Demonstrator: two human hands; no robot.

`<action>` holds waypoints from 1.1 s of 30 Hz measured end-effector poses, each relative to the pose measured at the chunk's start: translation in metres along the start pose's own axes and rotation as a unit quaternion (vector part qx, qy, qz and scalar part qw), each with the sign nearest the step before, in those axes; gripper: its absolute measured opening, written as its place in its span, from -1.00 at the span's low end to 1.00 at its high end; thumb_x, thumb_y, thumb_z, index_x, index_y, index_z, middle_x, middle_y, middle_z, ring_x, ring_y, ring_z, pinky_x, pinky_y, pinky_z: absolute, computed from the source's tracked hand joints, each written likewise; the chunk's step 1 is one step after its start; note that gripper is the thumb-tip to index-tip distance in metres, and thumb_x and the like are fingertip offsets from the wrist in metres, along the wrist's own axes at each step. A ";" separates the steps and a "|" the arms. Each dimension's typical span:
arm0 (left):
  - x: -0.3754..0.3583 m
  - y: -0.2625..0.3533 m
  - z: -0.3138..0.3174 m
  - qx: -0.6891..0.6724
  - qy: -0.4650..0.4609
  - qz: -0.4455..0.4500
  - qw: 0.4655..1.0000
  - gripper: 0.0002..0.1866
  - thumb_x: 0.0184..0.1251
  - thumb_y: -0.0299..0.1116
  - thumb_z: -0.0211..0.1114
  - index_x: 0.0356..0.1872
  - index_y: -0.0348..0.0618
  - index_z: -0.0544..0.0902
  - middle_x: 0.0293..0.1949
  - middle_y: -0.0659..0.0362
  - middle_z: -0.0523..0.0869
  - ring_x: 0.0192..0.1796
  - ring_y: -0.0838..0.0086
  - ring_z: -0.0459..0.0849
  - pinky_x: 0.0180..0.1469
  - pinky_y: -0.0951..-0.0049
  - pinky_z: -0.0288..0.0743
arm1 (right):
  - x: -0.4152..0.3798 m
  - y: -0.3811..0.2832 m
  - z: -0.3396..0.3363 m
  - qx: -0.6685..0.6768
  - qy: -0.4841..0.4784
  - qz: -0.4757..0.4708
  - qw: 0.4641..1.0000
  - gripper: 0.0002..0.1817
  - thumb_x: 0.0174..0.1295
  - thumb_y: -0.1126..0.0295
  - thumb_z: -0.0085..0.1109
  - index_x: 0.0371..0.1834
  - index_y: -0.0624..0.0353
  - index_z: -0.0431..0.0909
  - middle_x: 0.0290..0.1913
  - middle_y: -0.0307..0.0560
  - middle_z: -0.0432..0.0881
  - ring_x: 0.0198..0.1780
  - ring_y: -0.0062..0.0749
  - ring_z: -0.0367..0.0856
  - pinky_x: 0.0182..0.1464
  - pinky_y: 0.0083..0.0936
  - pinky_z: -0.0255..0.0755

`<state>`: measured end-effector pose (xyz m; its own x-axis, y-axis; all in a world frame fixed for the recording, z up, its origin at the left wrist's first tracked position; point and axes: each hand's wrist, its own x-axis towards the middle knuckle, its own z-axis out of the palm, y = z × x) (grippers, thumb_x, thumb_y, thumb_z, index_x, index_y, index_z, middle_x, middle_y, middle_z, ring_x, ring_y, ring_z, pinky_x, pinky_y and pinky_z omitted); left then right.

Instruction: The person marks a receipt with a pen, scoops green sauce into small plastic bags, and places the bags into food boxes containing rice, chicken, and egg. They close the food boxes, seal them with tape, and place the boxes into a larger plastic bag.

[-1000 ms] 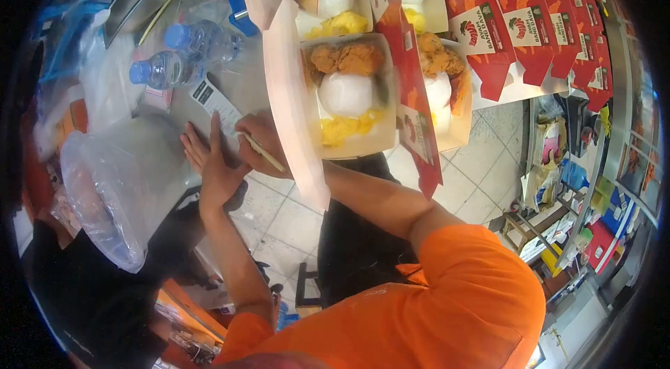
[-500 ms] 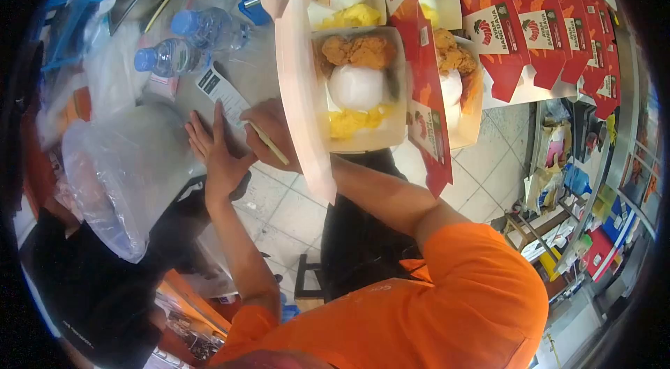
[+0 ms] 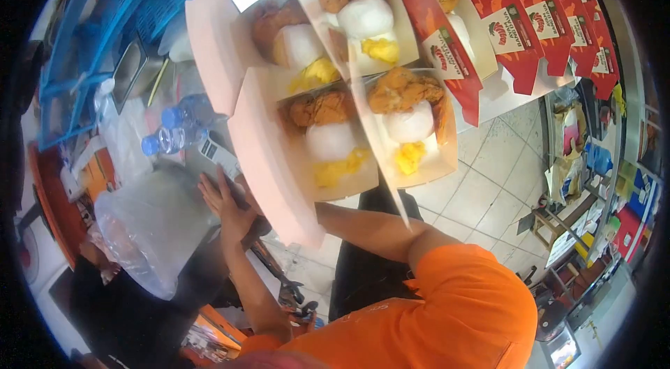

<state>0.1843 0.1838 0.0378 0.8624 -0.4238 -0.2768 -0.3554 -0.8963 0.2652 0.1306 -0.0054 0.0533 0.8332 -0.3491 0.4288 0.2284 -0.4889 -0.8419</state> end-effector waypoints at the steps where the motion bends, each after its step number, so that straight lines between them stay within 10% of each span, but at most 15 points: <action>1: 0.000 -0.001 0.000 0.007 0.002 -0.004 1.000 0.23 0.01 -0.12 0.58 0.68 0.13 -0.05 0.65 -0.26 -0.35 0.66 -0.27 -0.41 0.60 -0.23 -0.45 | -0.001 -0.001 0.001 0.004 0.002 0.005 1.000 -0.62 0.06 0.57 0.30 0.01 0.20 0.62 -0.17 0.03 0.63 -0.11 -0.02 0.61 0.00 -0.16 0.51; 12: 0.001 0.002 -0.005 -0.035 -0.010 -0.011 0.999 0.34 -0.16 0.01 0.68 0.67 0.03 0.01 0.63 -0.32 -0.28 0.65 -0.32 -0.37 0.59 -0.23 -0.39 | -0.021 0.020 0.029 0.035 -0.027 0.105 0.993 -0.54 0.09 0.56 0.27 0.14 0.19 0.60 -0.10 0.07 0.62 -0.03 0.01 0.59 0.09 -0.12 0.48; 20: -0.007 0.003 -0.019 -0.105 0.023 -0.011 0.994 0.24 -0.12 -0.10 0.67 0.65 0.03 0.11 0.64 -0.27 -0.21 0.66 -0.26 -0.35 0.61 -0.19 -0.39 | -0.009 0.008 0.034 -0.191 -0.186 0.073 0.961 -0.35 0.12 0.53 0.18 0.39 -0.01 0.54 0.13 -0.03 0.51 0.07 -0.06 0.49 0.19 -0.09 0.30; 33: -0.017 -0.016 -0.006 -0.249 0.132 0.041 0.959 -0.15 0.04 -0.24 0.62 0.45 0.12 0.50 0.63 -0.08 0.08 0.66 -0.22 -0.12 0.63 -0.20 -0.26 | 0.003 0.030 0.029 -0.182 -0.040 0.007 0.982 -0.53 0.12 0.33 0.40 0.17 -0.03 0.71 0.24 -0.05 0.44 0.26 0.08 0.34 0.25 0.04 0.19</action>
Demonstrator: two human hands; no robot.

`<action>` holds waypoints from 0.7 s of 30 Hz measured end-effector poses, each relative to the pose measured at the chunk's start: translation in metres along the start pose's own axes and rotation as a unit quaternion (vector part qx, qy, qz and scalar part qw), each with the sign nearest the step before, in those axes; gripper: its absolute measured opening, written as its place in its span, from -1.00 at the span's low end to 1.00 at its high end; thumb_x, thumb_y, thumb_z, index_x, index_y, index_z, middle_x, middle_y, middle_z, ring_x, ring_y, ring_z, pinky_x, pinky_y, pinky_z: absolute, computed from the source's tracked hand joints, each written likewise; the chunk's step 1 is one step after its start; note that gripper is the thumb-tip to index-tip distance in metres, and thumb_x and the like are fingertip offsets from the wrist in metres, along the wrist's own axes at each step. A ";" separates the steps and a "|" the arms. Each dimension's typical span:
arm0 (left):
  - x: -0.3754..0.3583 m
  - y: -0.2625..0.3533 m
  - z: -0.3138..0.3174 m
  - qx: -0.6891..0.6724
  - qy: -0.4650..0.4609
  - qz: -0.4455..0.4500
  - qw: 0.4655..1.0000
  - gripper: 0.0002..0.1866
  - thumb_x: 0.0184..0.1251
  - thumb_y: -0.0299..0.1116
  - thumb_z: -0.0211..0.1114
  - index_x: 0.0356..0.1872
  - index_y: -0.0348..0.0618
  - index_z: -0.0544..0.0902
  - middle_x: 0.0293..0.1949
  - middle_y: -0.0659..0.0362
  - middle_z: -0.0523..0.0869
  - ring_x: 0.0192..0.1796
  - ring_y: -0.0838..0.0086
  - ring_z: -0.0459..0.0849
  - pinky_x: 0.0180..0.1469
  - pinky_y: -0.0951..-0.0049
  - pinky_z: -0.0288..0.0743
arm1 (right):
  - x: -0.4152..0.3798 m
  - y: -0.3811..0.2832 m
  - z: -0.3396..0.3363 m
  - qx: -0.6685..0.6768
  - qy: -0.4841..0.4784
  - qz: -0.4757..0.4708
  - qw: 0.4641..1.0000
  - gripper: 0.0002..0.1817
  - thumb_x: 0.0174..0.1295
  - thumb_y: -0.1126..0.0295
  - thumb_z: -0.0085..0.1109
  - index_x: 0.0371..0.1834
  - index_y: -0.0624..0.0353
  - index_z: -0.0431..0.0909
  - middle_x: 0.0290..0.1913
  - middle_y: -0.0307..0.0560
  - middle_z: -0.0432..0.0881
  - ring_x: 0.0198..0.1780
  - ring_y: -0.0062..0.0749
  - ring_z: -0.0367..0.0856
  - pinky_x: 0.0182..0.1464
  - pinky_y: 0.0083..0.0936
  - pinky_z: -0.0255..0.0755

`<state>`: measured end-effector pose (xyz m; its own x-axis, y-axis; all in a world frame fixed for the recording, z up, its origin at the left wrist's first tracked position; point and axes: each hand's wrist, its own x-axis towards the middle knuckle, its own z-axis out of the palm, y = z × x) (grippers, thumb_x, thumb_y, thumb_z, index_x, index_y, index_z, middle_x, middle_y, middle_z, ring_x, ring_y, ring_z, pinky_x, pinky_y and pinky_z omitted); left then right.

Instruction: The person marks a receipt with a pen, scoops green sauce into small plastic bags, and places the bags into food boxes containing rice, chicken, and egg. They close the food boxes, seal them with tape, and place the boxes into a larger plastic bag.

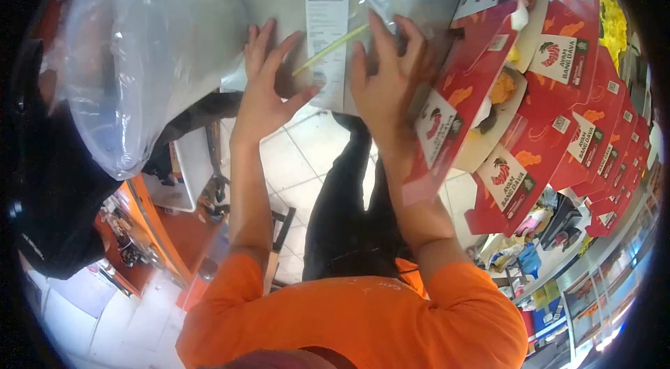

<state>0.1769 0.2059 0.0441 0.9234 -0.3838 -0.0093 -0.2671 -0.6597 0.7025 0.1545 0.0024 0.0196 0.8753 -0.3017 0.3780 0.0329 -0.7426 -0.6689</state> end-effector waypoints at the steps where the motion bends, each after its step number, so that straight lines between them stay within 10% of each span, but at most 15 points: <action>1: 0.001 -0.001 0.001 -0.002 -0.002 -0.007 1.000 -0.15 0.04 -0.24 0.62 0.45 0.12 0.50 0.63 -0.08 0.08 0.66 -0.22 -0.12 0.63 -0.20 -0.26 | 0.000 -0.003 0.002 0.000 -0.007 0.002 1.000 -0.53 0.12 0.33 0.40 0.17 -0.03 0.71 0.24 -0.05 0.44 0.26 0.08 0.34 0.25 0.04 0.19; 7: 0.000 0.000 0.003 0.074 -0.009 0.010 0.997 -0.18 -0.09 -0.14 0.68 0.35 0.33 0.60 0.61 -0.06 0.10 0.63 -0.27 -0.12 0.61 -0.27 -0.25 | 0.002 -0.025 -0.008 -0.149 -0.169 0.006 0.974 -0.82 0.19 0.31 0.40 -0.13 -0.11 0.75 0.09 -0.18 0.46 0.18 -0.12 0.36 0.05 -0.11 0.18; 14: 0.006 0.007 0.010 0.079 -0.021 0.009 0.997 -0.08 -0.14 -0.12 0.70 0.42 0.26 0.53 0.61 -0.06 0.09 0.64 -0.26 -0.15 0.61 -0.27 -0.28 | -0.024 -0.011 -0.018 -0.093 -0.102 0.011 0.990 -0.88 0.22 0.38 0.39 -0.21 0.07 0.68 -0.37 -0.19 0.51 -0.23 -0.25 0.51 -0.10 -0.27 0.24; 21: 0.005 0.002 0.009 0.083 -0.020 0.015 0.996 -0.01 -0.17 -0.10 0.71 0.45 0.25 0.47 0.61 -0.07 0.08 0.64 -0.26 -0.18 0.60 -0.30 -0.32 | -0.041 -0.013 -0.012 0.132 -0.035 0.179 0.974 -0.86 0.27 0.44 0.36 -0.15 0.11 0.61 -0.31 -0.18 0.62 -0.29 -0.44 0.64 -0.23 -0.49 0.43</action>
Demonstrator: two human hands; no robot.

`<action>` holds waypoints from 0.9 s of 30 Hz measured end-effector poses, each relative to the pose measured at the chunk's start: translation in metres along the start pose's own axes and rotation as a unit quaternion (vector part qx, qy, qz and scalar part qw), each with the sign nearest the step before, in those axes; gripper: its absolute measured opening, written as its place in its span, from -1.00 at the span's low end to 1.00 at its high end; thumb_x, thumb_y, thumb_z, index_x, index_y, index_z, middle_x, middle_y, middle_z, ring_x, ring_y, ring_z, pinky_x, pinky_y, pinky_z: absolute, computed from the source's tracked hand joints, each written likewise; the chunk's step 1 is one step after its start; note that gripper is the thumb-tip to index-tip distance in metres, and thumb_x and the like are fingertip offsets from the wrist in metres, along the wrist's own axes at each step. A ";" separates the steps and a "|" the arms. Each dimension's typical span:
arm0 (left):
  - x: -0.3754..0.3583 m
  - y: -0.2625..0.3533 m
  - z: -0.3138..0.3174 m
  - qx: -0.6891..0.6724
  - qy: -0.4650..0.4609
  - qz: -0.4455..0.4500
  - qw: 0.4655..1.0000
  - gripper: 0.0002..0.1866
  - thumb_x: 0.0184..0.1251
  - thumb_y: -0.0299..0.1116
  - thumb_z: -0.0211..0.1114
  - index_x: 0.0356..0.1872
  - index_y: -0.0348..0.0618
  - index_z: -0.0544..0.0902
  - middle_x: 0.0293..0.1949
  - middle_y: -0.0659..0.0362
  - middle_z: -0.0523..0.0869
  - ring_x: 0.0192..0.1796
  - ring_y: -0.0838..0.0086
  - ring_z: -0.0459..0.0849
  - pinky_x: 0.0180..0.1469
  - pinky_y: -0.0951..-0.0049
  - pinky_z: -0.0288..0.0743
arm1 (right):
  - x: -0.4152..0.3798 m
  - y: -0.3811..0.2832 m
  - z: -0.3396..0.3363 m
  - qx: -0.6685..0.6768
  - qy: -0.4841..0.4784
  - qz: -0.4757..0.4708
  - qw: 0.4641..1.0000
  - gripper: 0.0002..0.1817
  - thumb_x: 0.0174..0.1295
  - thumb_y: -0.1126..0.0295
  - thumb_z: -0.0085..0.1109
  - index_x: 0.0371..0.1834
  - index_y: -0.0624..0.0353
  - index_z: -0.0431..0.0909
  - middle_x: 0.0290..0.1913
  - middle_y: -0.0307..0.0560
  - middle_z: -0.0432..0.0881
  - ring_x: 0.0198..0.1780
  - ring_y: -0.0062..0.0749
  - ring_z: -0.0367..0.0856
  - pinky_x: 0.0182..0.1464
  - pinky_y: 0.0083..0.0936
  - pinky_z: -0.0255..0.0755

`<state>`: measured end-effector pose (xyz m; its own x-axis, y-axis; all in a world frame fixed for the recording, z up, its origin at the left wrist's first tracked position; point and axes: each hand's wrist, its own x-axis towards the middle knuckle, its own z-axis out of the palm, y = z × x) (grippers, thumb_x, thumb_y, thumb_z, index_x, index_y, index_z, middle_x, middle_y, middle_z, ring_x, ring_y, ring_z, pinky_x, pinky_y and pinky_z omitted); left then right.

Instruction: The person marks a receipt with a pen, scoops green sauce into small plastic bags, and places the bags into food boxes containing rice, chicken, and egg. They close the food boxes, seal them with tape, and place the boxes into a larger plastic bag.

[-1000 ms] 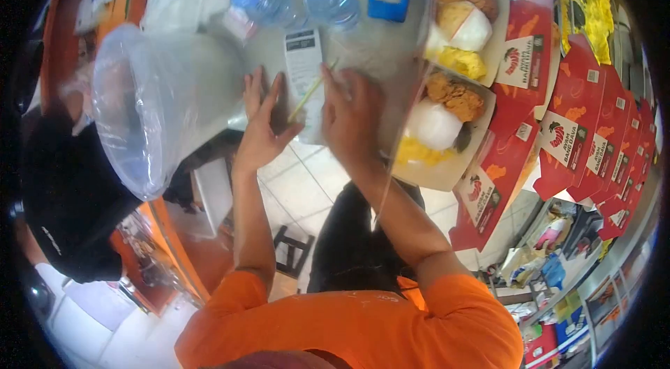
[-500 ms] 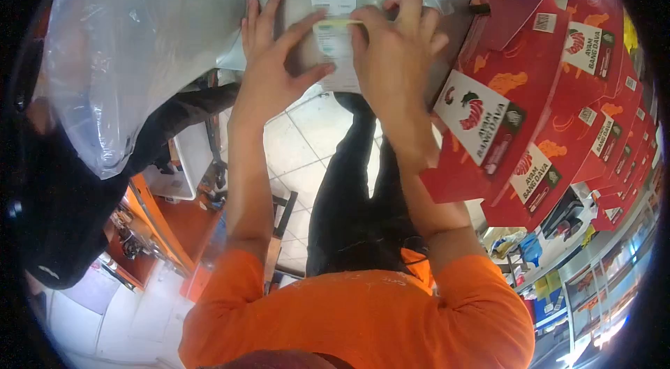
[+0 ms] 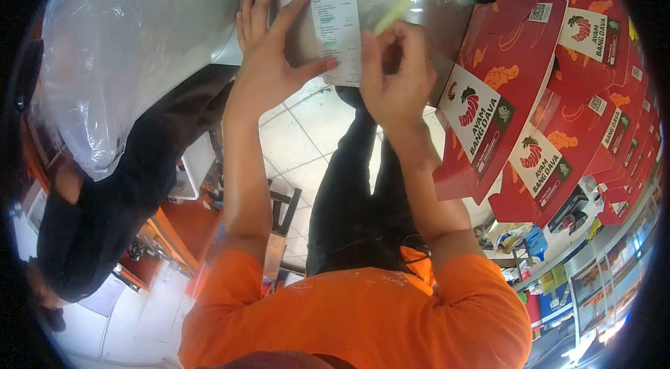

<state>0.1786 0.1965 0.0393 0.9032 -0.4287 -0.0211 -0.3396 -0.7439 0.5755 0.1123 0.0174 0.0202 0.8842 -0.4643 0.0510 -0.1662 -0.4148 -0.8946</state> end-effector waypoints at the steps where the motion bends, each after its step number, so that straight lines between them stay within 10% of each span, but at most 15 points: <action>1: 0.001 0.001 0.000 -0.002 0.001 0.001 1.000 -0.01 -0.17 -0.09 0.71 0.45 0.25 0.47 0.61 -0.07 0.07 0.65 -0.26 -0.18 0.60 -0.30 -0.32 | 0.000 0.005 0.003 0.088 -0.025 -0.010 0.996 -0.86 0.28 0.46 0.35 -0.14 0.13 0.61 -0.33 -0.17 0.64 -0.35 -0.50 0.64 -0.29 -0.57 0.45; 27: 0.007 0.008 -0.001 0.035 -0.040 -0.007 0.999 0.06 -0.14 -0.05 0.70 0.52 0.26 0.38 0.63 -0.12 -0.02 0.64 -0.30 -0.23 0.61 -0.24 -0.36 | 0.015 0.012 -0.009 0.076 -0.026 -0.170 0.982 -0.80 0.03 0.57 0.34 -0.23 0.21 0.70 -0.32 -0.04 0.74 -0.29 -0.12 0.69 -0.08 -0.31 0.52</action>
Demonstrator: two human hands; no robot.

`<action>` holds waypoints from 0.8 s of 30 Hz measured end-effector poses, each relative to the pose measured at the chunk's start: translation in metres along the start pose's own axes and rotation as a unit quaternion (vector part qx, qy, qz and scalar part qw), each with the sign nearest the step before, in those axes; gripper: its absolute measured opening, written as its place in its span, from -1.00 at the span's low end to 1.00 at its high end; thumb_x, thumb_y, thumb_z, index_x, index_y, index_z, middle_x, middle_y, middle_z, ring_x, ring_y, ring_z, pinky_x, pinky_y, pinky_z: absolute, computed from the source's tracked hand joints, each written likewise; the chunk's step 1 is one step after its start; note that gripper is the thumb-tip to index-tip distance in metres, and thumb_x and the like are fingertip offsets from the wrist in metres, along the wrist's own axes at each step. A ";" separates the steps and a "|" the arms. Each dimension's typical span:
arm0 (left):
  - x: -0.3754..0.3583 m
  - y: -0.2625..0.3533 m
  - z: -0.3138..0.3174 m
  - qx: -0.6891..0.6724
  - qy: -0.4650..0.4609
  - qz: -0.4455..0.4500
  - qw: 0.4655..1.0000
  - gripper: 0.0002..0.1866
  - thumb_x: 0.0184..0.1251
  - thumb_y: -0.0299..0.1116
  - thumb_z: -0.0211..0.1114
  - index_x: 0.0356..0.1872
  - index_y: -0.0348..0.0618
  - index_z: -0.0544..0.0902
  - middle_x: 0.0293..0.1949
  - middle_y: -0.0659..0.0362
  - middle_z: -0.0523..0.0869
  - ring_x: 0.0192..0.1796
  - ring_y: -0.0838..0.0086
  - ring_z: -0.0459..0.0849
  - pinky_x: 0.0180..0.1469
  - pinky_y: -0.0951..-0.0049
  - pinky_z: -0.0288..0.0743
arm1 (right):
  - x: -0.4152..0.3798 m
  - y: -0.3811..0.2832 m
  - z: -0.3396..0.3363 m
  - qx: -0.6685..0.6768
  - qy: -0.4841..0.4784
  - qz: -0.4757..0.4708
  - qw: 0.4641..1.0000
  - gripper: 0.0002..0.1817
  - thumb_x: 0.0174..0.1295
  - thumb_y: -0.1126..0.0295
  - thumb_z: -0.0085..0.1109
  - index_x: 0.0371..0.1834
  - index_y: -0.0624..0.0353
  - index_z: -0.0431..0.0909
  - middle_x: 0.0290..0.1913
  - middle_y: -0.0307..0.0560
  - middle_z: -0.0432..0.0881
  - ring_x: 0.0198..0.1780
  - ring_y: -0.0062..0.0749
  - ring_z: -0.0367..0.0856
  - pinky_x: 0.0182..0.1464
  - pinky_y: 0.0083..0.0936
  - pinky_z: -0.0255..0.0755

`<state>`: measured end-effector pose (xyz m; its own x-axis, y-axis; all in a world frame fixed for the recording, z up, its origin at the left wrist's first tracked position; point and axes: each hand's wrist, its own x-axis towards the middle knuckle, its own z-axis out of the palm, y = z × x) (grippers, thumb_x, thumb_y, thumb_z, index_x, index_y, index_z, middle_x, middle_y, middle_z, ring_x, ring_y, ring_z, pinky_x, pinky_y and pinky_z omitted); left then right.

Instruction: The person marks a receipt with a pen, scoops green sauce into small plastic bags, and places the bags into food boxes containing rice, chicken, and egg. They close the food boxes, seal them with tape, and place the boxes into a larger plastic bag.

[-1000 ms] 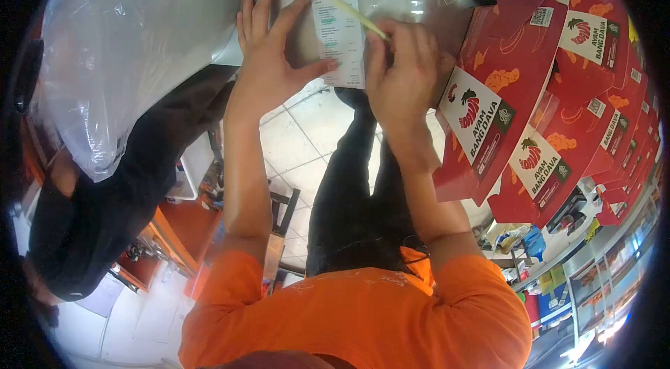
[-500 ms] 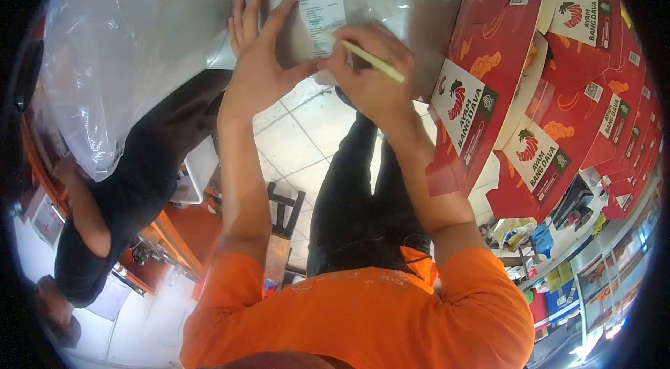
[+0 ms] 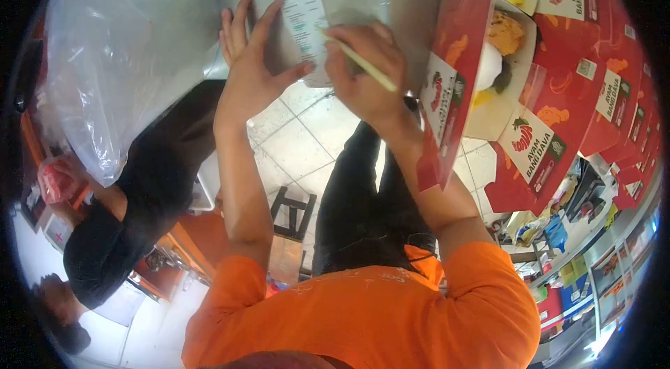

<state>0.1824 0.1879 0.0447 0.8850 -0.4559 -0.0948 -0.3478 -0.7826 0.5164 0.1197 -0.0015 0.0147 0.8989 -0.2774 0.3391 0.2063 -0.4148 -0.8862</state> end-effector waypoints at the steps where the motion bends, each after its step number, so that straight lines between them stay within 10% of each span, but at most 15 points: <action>1: -0.001 -0.001 -0.002 0.006 -0.005 -0.005 1.000 0.05 -0.13 -0.05 0.70 0.52 0.24 0.38 0.63 -0.13 -0.02 0.64 -0.30 -0.23 0.61 -0.24 -0.35 | -0.001 0.000 0.004 -0.005 0.006 0.000 1.000 -0.80 0.03 0.57 0.34 -0.23 0.21 0.70 -0.32 -0.04 0.74 -0.29 -0.12 0.69 -0.08 -0.31 0.52; 5: -0.003 0.000 -0.001 0.012 -0.016 -0.006 1.000 0.06 -0.07 -0.09 0.67 0.55 0.20 0.33 0.62 -0.18 0.01 0.64 -0.28 -0.19 0.61 -0.21 -0.31 | -0.006 0.005 0.008 -0.075 -0.079 -0.056 0.992 -0.63 0.15 0.51 0.31 0.08 0.10 0.68 -0.17 -0.12 0.75 -0.18 -0.19 0.62 -0.09 -0.27 0.51; 11: -0.005 0.011 0.005 0.050 0.030 0.059 0.997 -0.07 0.16 -0.32 0.46 0.56 -0.20 0.18 0.58 -0.21 0.11 0.64 -0.23 -0.09 0.63 -0.20 -0.27 | 0.002 -0.018 -0.004 -0.148 -0.152 -0.020 0.977 -0.63 0.06 0.31 0.34 -0.01 0.06 0.68 -0.16 -0.25 0.68 -0.04 -0.18 0.54 0.10 -0.28 0.43; 24: 0.003 -0.023 0.004 0.123 -0.108 -0.007 0.986 0.26 -0.02 -0.21 0.64 0.66 0.13 -0.06 0.67 -0.12 -0.29 0.67 -0.22 -0.43 0.60 -0.25 -0.48 | -0.007 -0.023 -0.017 -0.085 0.005 -0.089 0.992 -0.64 0.21 0.47 0.31 0.10 0.14 0.59 -0.24 -0.26 0.64 -0.13 -0.39 0.56 -0.01 -0.40 0.50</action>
<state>0.1923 0.2030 0.0294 0.8125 -0.5037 -0.2935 -0.4248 -0.8563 0.2938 0.1016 -0.0046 0.0384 0.8504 -0.1942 0.4890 0.2925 -0.5981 -0.7461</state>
